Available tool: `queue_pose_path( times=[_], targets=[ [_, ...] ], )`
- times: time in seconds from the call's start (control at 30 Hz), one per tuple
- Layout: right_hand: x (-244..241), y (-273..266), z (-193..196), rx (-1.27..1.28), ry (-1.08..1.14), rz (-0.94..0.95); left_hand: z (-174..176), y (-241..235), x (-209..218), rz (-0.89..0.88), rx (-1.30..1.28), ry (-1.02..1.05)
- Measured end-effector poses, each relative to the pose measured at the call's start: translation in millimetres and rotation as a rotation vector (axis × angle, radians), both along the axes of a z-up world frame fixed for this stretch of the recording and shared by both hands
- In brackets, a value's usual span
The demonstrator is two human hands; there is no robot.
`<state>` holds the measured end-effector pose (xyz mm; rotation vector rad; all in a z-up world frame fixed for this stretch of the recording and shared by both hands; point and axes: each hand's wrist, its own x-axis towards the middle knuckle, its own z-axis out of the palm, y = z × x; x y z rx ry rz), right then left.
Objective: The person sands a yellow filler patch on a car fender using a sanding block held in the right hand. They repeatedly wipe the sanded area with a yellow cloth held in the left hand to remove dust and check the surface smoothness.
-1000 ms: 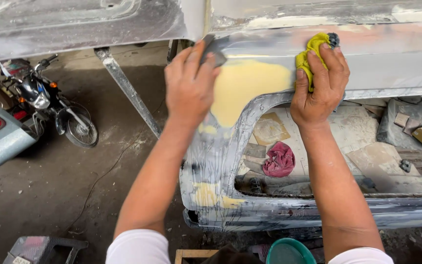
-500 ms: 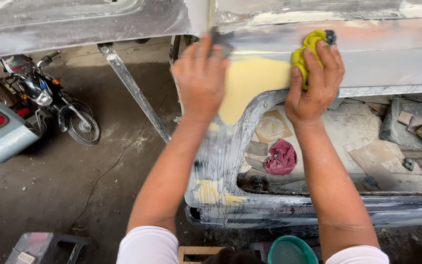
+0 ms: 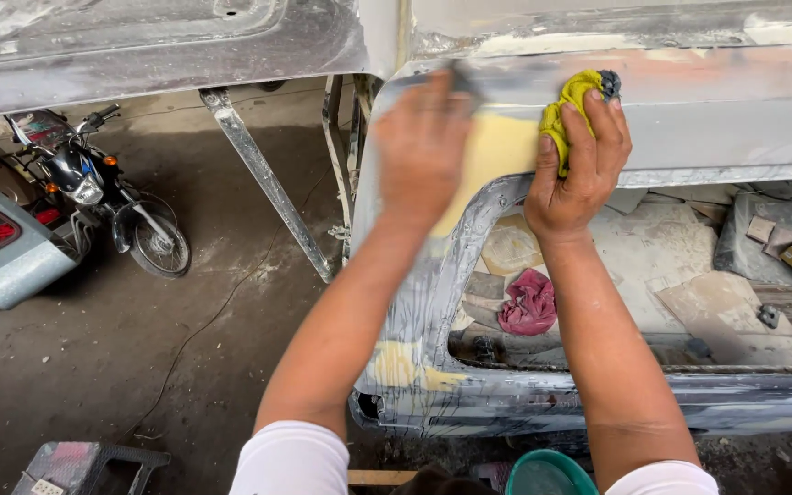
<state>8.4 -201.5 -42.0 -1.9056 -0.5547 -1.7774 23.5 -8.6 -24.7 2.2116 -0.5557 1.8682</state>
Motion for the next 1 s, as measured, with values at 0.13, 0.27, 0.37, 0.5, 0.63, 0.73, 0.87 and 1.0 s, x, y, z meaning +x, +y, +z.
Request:
queue_pose_path(
  times=[0.13, 0.27, 0.37, 0.5, 0.63, 0.73, 0.87, 1.0],
  targets=[
    [-3, -9, 5, -0.056, -0.008, -0.021, 13, -25, -10, -0.138, 0.093, 0.113],
    [-8, -17, 6, -0.12, 0.026, -0.063, 6, 35, -14, -0.026, 0.036, 0.088],
    [-8, -13, 4, -0.076, 0.037, -0.004, 3, 38, -10, 0.042, -0.092, 0.056],
    [-4, -11, -1, -0.045, 0.042, -0.003, 20, -34, -7, -0.111, 0.08, 0.062],
    [-10, -29, 20, -0.137, 0.046, -0.085, 21, -14, -17, -0.16, 0.149, 0.098],
    [-2, -39, 41, -0.164, -0.061, -0.277, 3, 29, -42, -0.104, 0.013, 0.049],
    [23, -2, 62, -0.19, 0.087, -0.094, -39, 55, -59, -0.071, -0.177, 0.04],
    [34, 98, 83, -0.364, 0.078, 0.001, -65, 57, -59, -0.142, -0.23, 0.057]
  ],
)
